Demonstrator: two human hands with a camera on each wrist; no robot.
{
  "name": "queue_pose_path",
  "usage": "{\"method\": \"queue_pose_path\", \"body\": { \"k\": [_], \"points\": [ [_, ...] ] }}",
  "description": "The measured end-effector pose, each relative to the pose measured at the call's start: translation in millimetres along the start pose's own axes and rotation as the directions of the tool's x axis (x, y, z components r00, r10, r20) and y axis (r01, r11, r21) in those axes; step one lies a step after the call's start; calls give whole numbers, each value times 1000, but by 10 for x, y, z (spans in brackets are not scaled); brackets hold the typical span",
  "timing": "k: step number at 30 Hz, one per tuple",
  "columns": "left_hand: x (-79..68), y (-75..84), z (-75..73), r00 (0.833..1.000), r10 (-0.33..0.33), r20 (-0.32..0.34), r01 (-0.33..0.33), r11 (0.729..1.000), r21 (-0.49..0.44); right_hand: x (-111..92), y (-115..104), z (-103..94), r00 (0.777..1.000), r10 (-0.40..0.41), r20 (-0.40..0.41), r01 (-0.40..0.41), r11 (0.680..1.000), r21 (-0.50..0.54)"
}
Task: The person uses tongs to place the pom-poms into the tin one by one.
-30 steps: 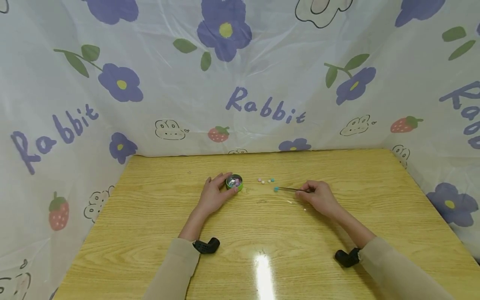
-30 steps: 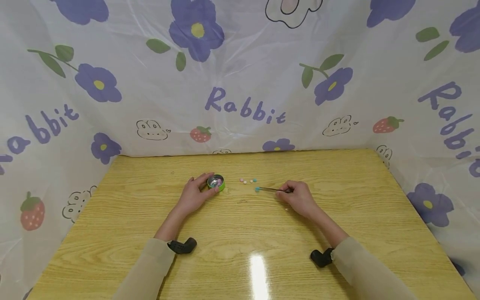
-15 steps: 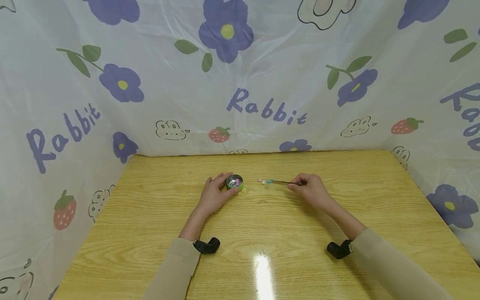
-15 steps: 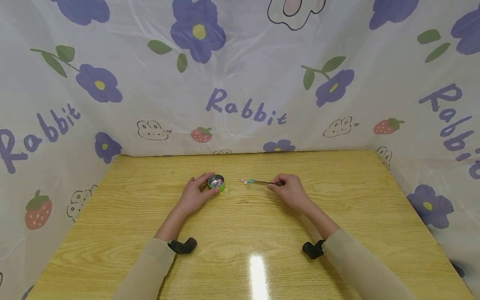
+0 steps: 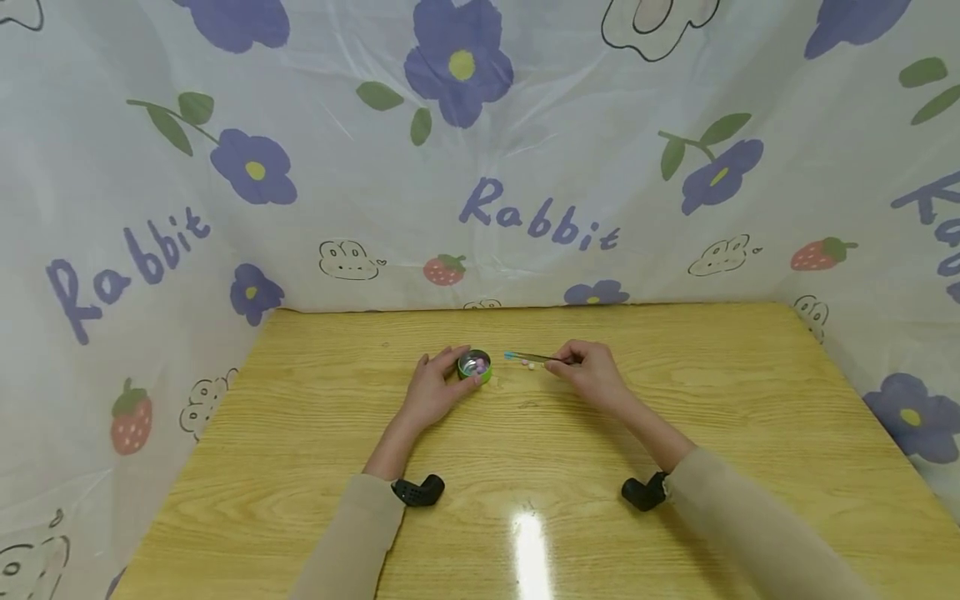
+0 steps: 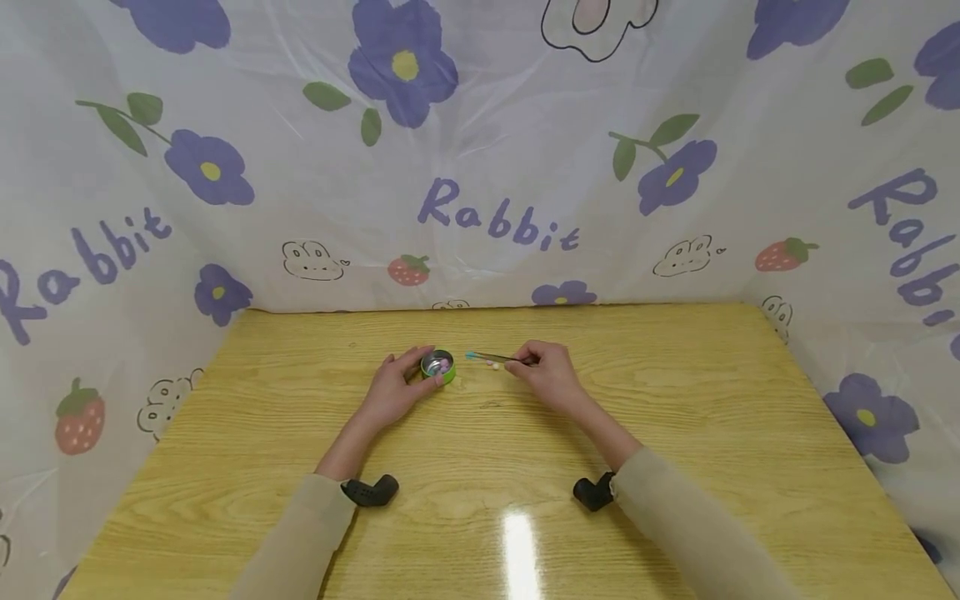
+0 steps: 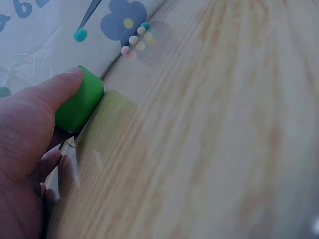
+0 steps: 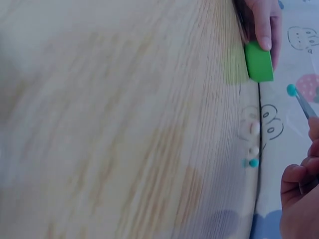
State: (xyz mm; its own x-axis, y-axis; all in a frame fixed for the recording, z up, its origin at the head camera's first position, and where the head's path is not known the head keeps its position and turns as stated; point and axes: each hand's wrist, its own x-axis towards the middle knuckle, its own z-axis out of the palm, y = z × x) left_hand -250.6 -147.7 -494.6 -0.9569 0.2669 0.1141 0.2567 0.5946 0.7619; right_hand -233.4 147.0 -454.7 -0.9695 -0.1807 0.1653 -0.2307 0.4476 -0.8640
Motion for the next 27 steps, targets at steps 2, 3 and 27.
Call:
{"method": "queue_pose_path", "body": {
  "k": [2, 3, 27],
  "points": [
    [-5, -6, 3, 1000, 4, -1, -4, 1000, 0, 27, -17, 60, 1000, -17, -4, 17, 1000, -1],
    [-8, -7, 4, 1000, 4, -1, -4, 1000, -2, 38, -21, 87, 1000, -25, -2, 25, 1000, 1],
    [-46, -23, 47, 998, 52, -28, -51, 998, 31, 99, -127, 363, 998, -66, 9, 66, 998, -3]
  ]
}}
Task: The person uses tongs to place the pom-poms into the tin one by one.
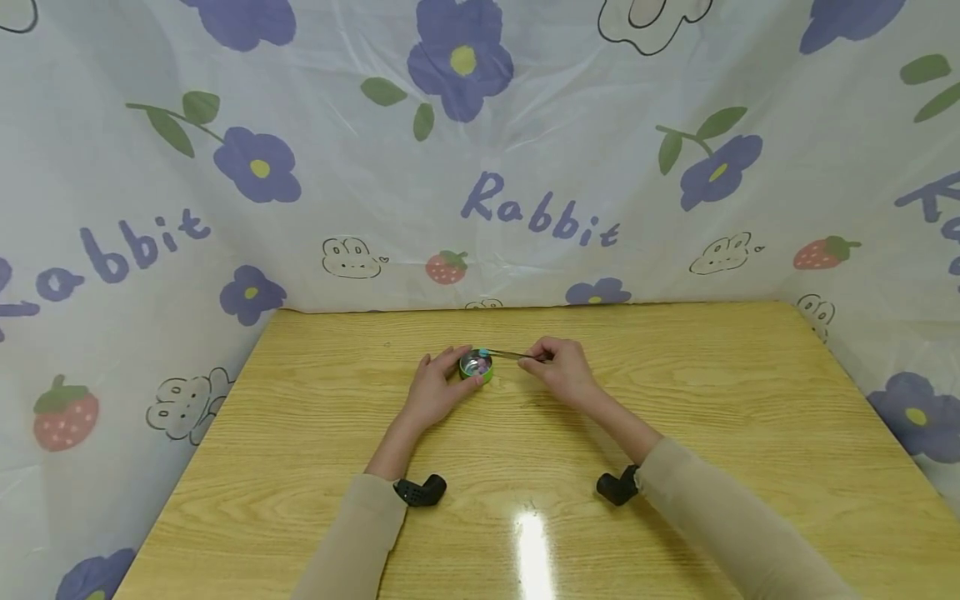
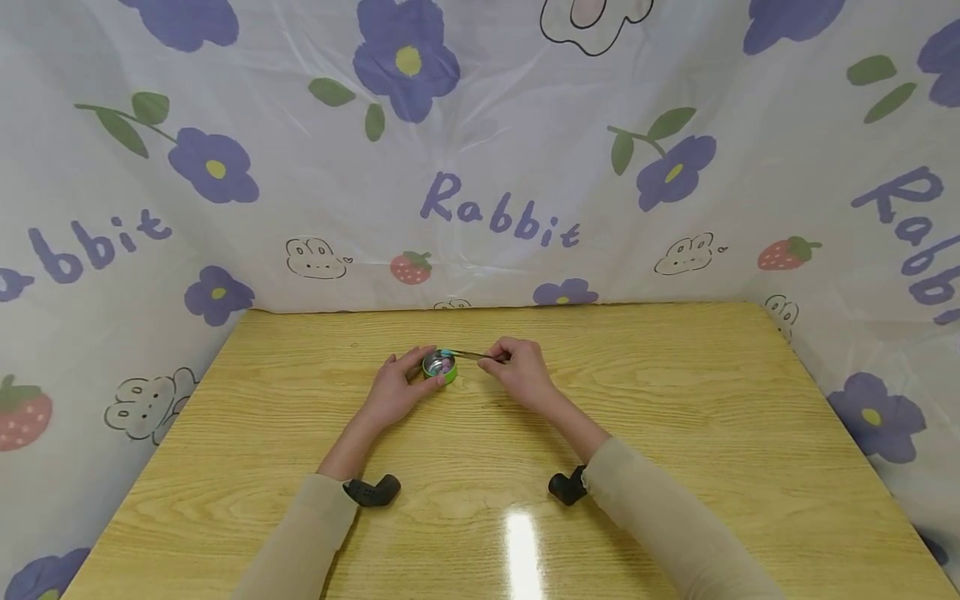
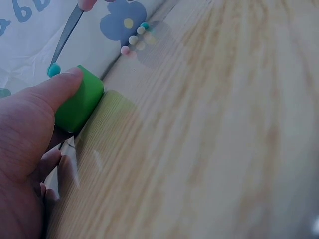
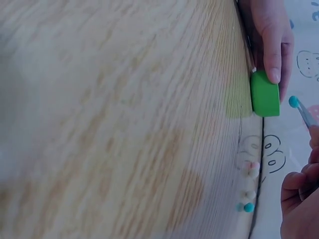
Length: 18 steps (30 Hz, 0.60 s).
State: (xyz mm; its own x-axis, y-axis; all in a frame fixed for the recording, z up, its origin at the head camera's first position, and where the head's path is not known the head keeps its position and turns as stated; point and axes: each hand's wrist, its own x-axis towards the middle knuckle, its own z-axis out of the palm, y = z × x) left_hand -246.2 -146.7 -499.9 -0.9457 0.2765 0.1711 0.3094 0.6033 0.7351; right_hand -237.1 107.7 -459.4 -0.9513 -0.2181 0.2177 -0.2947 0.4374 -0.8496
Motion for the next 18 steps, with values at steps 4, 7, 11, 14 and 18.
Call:
{"method": "queue_pose_path", "body": {
  "k": [4, 7, 11, 14, 18],
  "points": [
    [-5, -3, 1, 1000, 3, -3, -3, 1000, 2, -12, -17, 17, 1000, -4, 13, 4, 1000, 15],
    [-14, 1, -3, 1000, 9, -8, -9, 1000, 2, -30, -37, 29, 1000, -10, 18, 10, 1000, 22],
    [-24, 5, -8, 1000, 13, -7, -13, 1000, 3, -52, -46, 40, 1000, -16, 19, 15, 999, 31],
    [-30, 2, -10, 1000, 14, 0, -14, 1000, 2, -72, -40, 37, 1000, -13, 18, 13, 999, 36],
    [-39, -9, -11, 1000, 14, 5, -14, 1000, 5, -107, -31, 11, 1000, 1, 7, -2, 999, 35]
  ]
}}
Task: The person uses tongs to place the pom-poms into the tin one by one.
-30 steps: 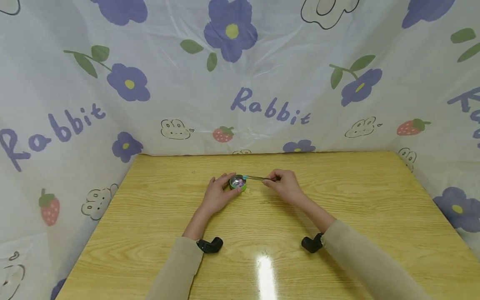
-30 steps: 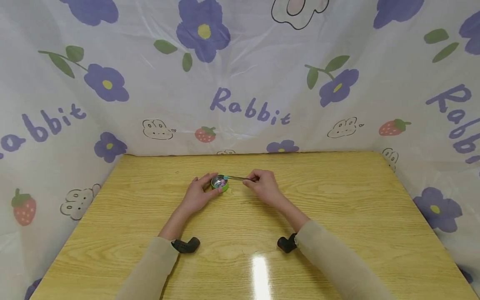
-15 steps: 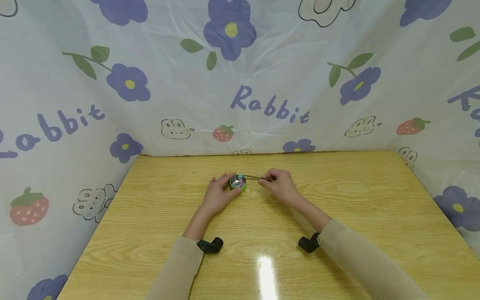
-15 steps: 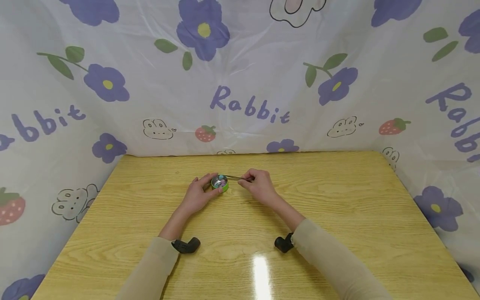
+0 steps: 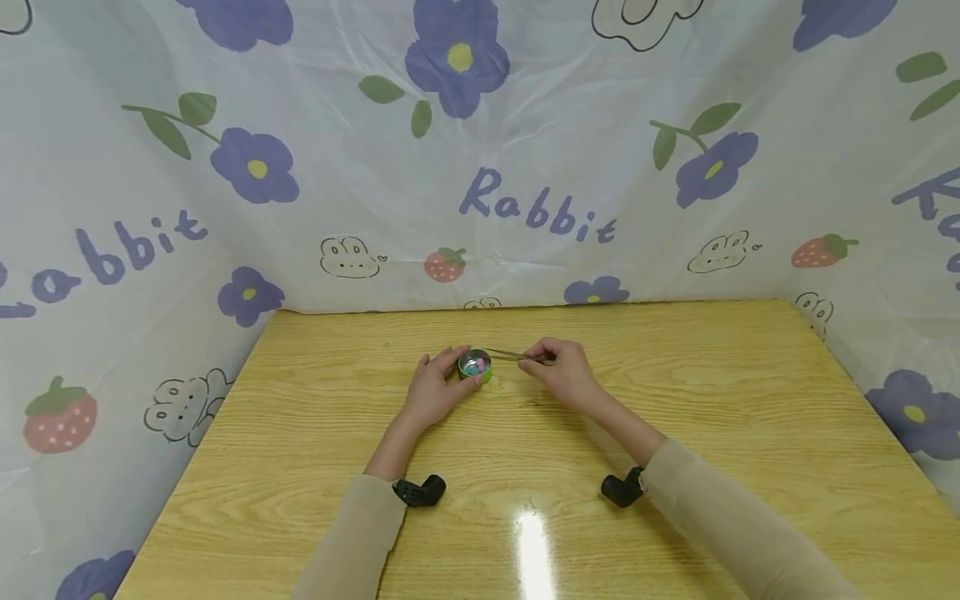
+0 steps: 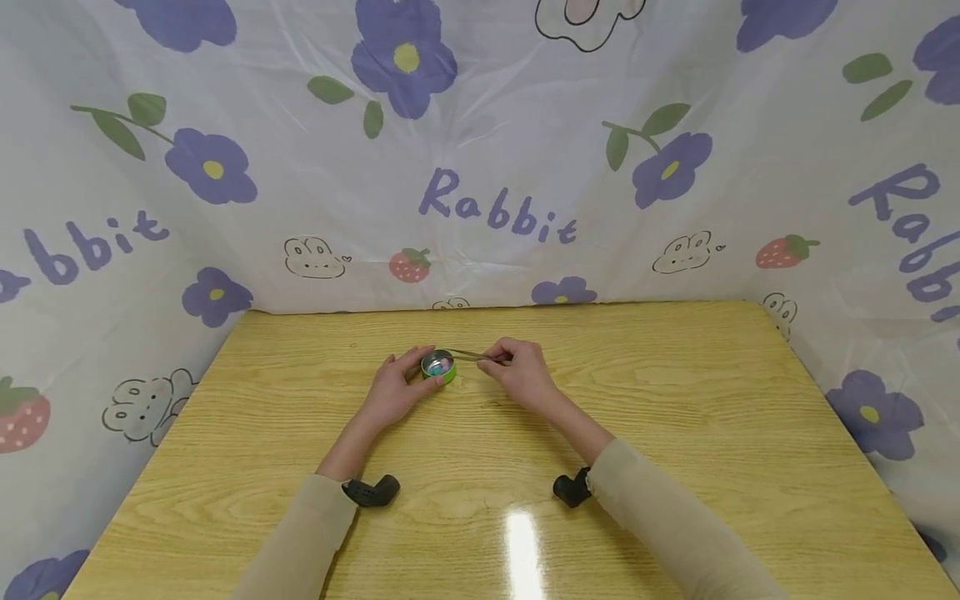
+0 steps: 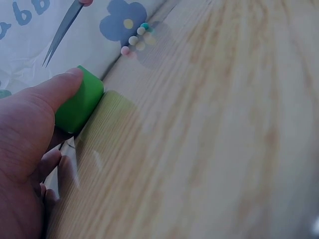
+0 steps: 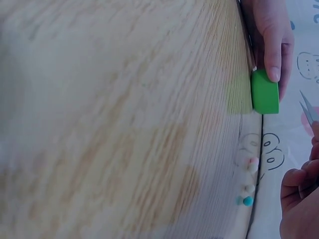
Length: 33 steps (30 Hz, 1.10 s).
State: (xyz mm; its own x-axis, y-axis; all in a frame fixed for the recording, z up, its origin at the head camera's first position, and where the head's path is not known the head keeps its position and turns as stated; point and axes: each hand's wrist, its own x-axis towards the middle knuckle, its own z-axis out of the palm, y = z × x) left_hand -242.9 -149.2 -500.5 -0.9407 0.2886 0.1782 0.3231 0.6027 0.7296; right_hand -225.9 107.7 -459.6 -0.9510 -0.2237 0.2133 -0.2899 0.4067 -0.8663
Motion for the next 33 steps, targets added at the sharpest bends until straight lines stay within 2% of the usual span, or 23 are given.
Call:
{"method": "queue_pose_path", "body": {
  "k": [12, 21, 33],
  "points": [
    [21, -5, 11, 1000, -4, -4, 4, 1000, -21, 29, 73, -121, 1000, 21, 7, -21, 999, 32],
    [41, -10, 21, 1000, -5, -16, 5, 1000, -13, 15, 167, -267, 1000, 2, -28, -2, 1000, 3],
    [44, 2, 18, 1000, -12, -14, 12, 1000, -12, -45, 204, -418, 996, 77, -37, -77, 997, 6]
  ]
}}
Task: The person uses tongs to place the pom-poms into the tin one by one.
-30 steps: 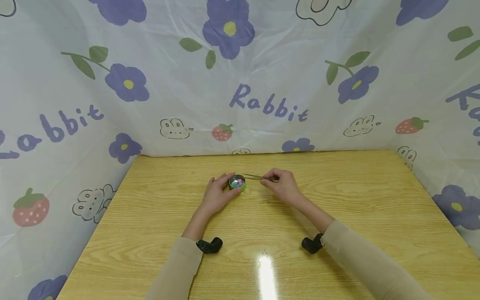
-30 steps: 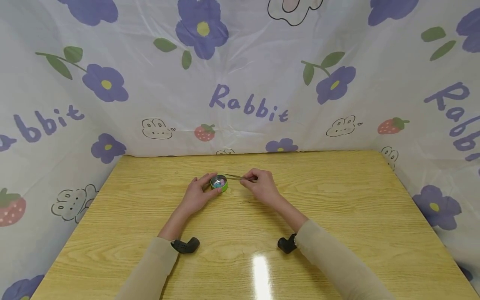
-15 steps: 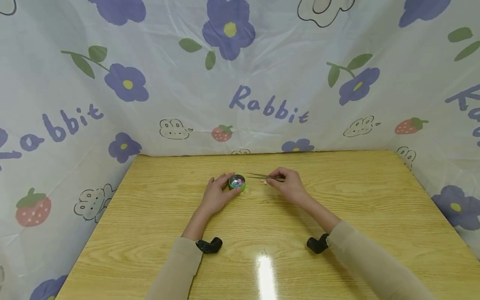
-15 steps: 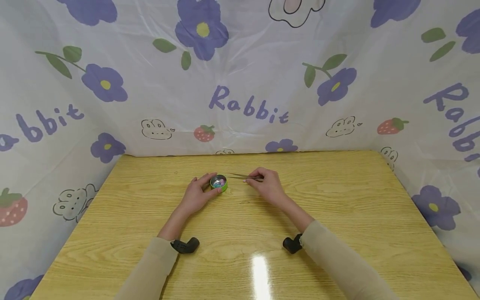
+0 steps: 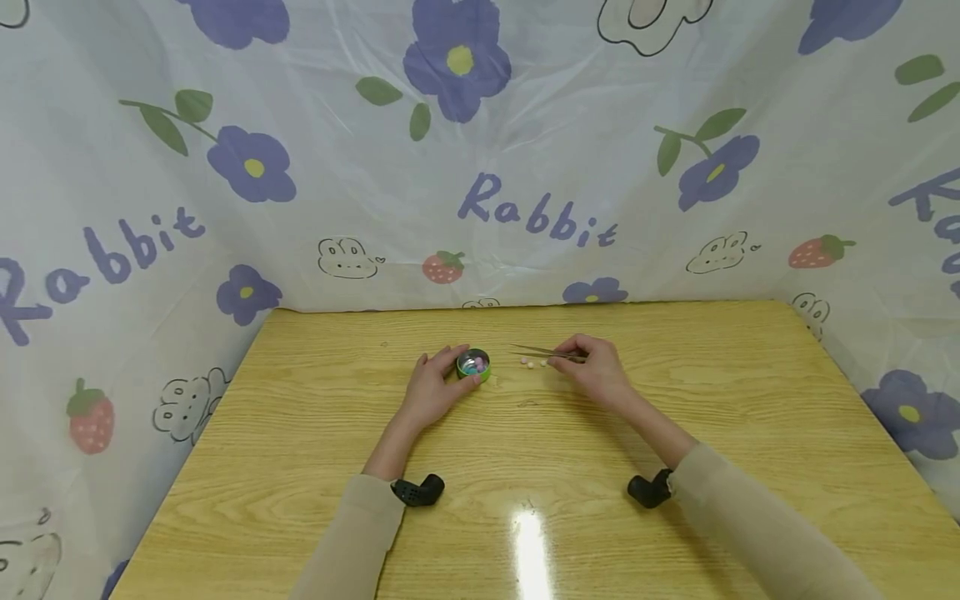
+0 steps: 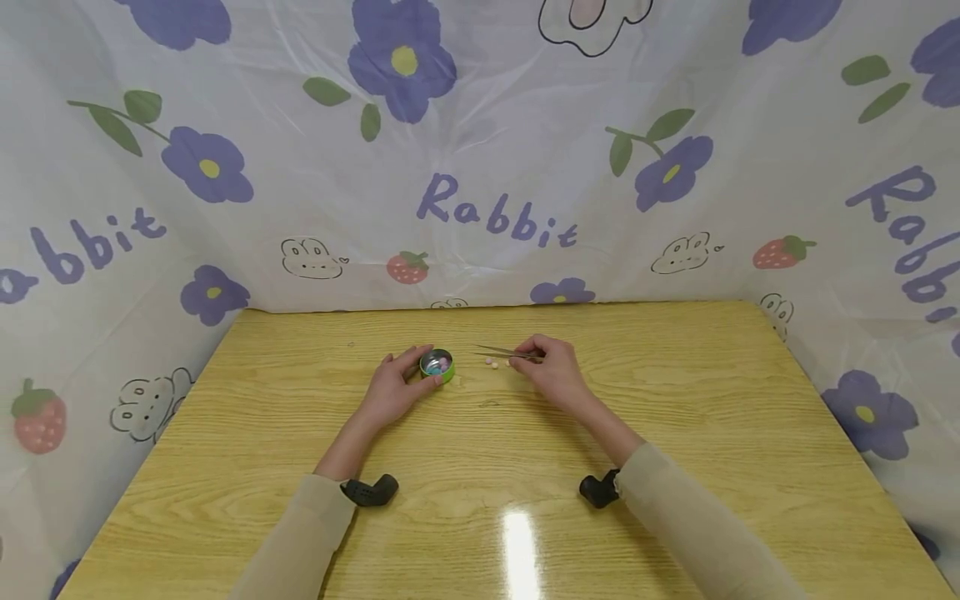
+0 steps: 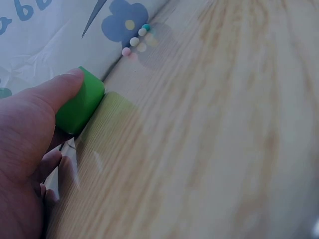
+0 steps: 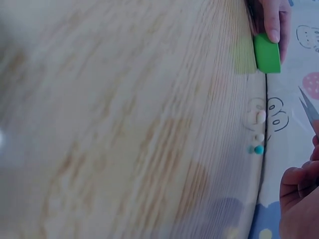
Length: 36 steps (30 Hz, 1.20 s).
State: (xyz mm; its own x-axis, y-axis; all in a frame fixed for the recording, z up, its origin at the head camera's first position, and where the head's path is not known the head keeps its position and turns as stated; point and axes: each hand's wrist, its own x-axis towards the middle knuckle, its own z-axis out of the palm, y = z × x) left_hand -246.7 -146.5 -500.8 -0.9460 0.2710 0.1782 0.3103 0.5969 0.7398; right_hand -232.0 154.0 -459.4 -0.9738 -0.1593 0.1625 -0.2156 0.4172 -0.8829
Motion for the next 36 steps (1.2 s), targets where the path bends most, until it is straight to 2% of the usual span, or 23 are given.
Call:
{"method": "queue_pose_path", "body": {
  "k": [6, 11, 20, 25, 36],
  "points": [
    [4, 3, 0, 1000, -5, 3, 5, 1000, -9, -10, 66, -68, 1000, 3, -3, -3, 1000, 13],
    [3, 4, 3, 1000, -4, 0, 4, 1000, -14, -28, 164, -158, 1000, -1, -20, 1, 1000, -20],
    [-2, 0, 10, 1000, -5, -7, 5, 1000, 4, -94, 315, -306, 998, 44, -49, -46, 997, -58],
    [-6, 1, 7, 1000, -7, -5, 8, 1000, 8, -113, 380, -340, 996, 71, -44, -74, 996, -54],
    [-12, 21, 6, 1000, -14, -2, 14, 1000, 3, -153, 451, -390, 997, 73, -41, -76, 995, -70]
  ]
}}
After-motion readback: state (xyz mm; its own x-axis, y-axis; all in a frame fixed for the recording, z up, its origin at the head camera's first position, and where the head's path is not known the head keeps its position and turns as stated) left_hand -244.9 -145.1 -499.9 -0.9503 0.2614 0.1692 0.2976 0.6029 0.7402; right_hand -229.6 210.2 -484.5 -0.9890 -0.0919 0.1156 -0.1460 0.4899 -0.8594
